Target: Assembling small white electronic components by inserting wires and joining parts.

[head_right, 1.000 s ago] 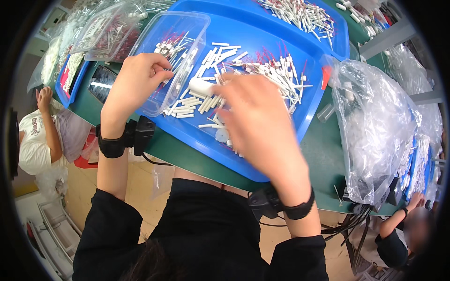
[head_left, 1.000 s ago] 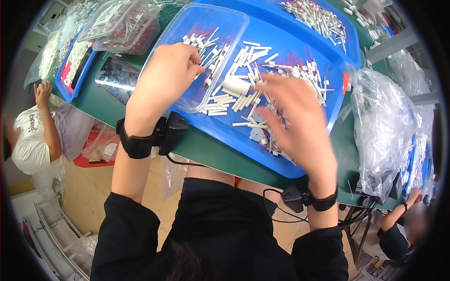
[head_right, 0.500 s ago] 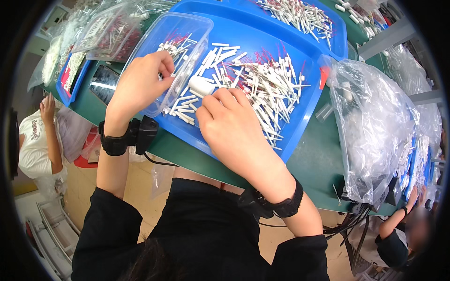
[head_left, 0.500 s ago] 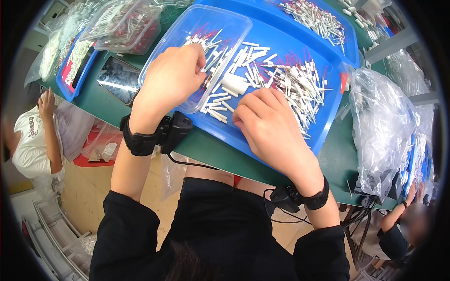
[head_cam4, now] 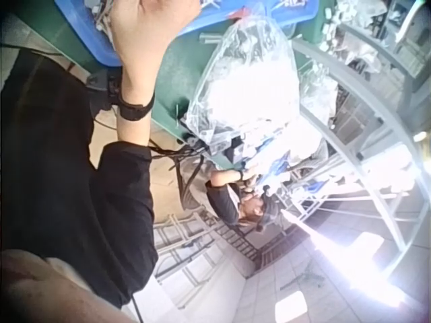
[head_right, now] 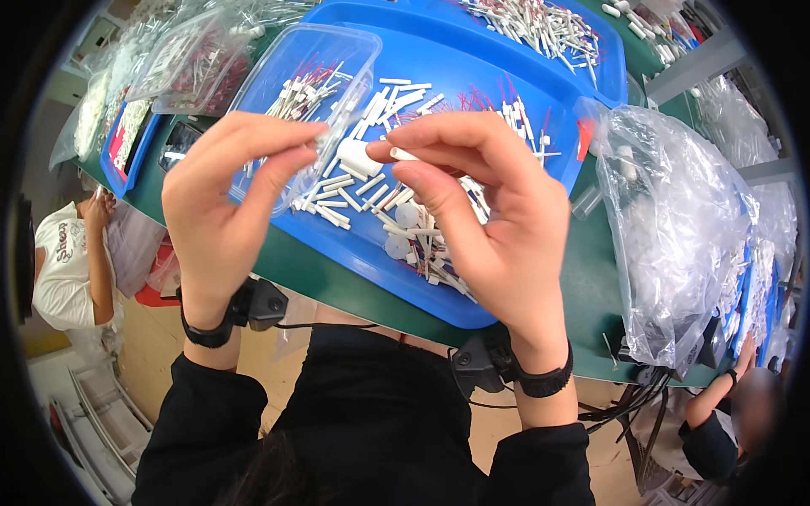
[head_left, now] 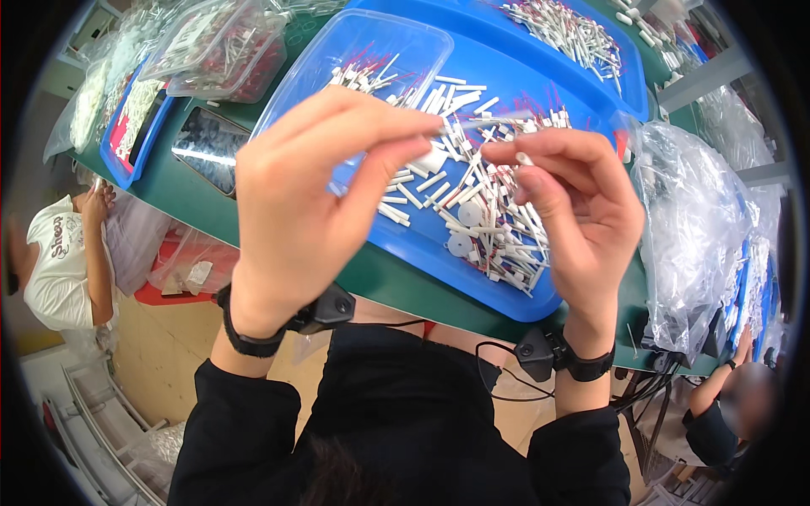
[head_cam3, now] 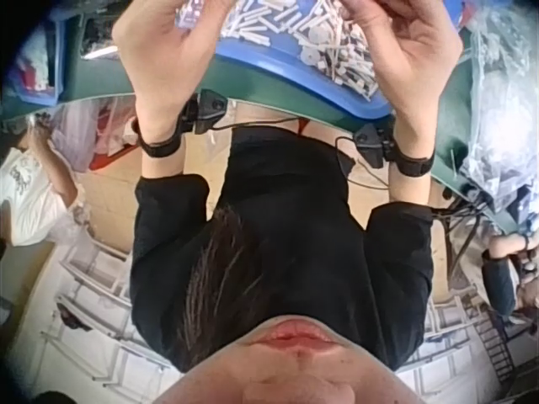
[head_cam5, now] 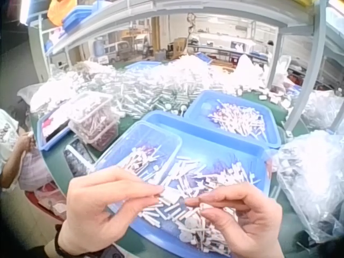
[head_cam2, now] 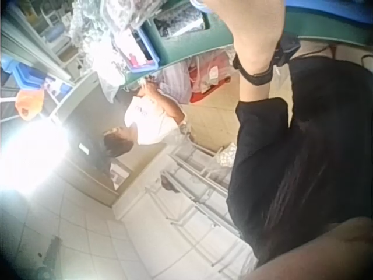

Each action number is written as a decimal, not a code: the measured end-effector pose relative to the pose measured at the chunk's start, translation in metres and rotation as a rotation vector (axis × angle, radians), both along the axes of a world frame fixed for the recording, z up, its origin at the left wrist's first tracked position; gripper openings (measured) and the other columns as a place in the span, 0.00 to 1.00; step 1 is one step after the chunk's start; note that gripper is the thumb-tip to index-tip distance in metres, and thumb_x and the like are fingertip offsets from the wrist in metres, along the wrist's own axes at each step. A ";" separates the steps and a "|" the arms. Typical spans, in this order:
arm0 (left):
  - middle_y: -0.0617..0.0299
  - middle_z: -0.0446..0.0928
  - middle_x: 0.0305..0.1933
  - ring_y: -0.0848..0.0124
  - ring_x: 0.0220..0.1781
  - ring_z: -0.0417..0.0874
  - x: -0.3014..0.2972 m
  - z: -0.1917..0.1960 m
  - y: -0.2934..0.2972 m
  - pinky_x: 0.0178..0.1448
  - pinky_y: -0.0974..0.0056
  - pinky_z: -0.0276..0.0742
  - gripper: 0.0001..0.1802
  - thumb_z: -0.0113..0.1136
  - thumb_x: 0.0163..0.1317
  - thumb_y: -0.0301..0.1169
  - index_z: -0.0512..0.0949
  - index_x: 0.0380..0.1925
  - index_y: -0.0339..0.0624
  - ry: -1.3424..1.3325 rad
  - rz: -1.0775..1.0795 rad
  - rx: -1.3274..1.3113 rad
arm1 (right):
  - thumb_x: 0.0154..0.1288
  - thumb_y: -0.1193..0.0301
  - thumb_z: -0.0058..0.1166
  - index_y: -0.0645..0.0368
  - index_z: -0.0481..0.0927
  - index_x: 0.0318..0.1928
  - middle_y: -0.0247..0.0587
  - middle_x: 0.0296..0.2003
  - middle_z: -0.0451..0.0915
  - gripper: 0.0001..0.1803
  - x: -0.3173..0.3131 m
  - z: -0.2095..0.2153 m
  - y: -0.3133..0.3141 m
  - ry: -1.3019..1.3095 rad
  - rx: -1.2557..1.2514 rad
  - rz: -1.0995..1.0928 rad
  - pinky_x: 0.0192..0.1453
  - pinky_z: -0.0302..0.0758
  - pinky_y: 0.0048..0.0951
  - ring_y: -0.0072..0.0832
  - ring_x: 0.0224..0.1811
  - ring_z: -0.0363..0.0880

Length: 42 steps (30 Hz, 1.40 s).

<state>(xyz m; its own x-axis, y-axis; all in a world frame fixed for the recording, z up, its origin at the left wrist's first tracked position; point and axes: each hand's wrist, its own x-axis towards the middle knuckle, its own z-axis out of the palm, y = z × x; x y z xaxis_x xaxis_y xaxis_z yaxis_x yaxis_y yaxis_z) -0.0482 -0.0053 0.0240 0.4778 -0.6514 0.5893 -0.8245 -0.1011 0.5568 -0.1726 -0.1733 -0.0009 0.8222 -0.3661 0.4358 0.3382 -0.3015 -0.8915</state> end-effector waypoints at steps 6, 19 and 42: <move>0.58 0.83 0.34 0.69 0.36 0.82 -0.008 -0.002 -0.002 0.40 0.70 0.75 0.12 0.67 0.49 0.13 0.85 0.34 0.35 -0.011 -0.031 -0.071 | 0.69 0.77 0.55 0.67 0.76 0.44 0.50 0.39 0.86 0.07 -0.011 0.013 -0.009 0.012 0.009 0.025 0.38 0.71 0.16 0.16 0.32 0.76; 0.59 0.82 0.33 0.69 0.38 0.81 -0.012 -0.004 -0.004 0.41 0.69 0.75 0.10 0.66 0.48 0.11 0.82 0.31 0.32 0.103 -0.058 -0.091 | 0.68 0.77 0.56 0.69 0.79 0.44 0.46 0.36 0.85 0.08 -0.016 0.012 -0.014 -0.015 -0.009 -0.013 0.36 0.69 0.15 0.17 0.35 0.79; 0.59 0.80 0.30 0.69 0.31 0.82 -0.017 -0.003 -0.007 0.34 0.69 0.76 0.12 0.69 0.43 0.14 0.86 0.30 0.38 0.048 -0.082 0.042 | 0.51 0.78 0.70 0.60 0.83 0.33 0.39 0.26 0.82 0.09 -0.006 -0.001 -0.003 -0.117 -0.636 -0.166 0.27 0.76 0.26 0.30 0.24 0.81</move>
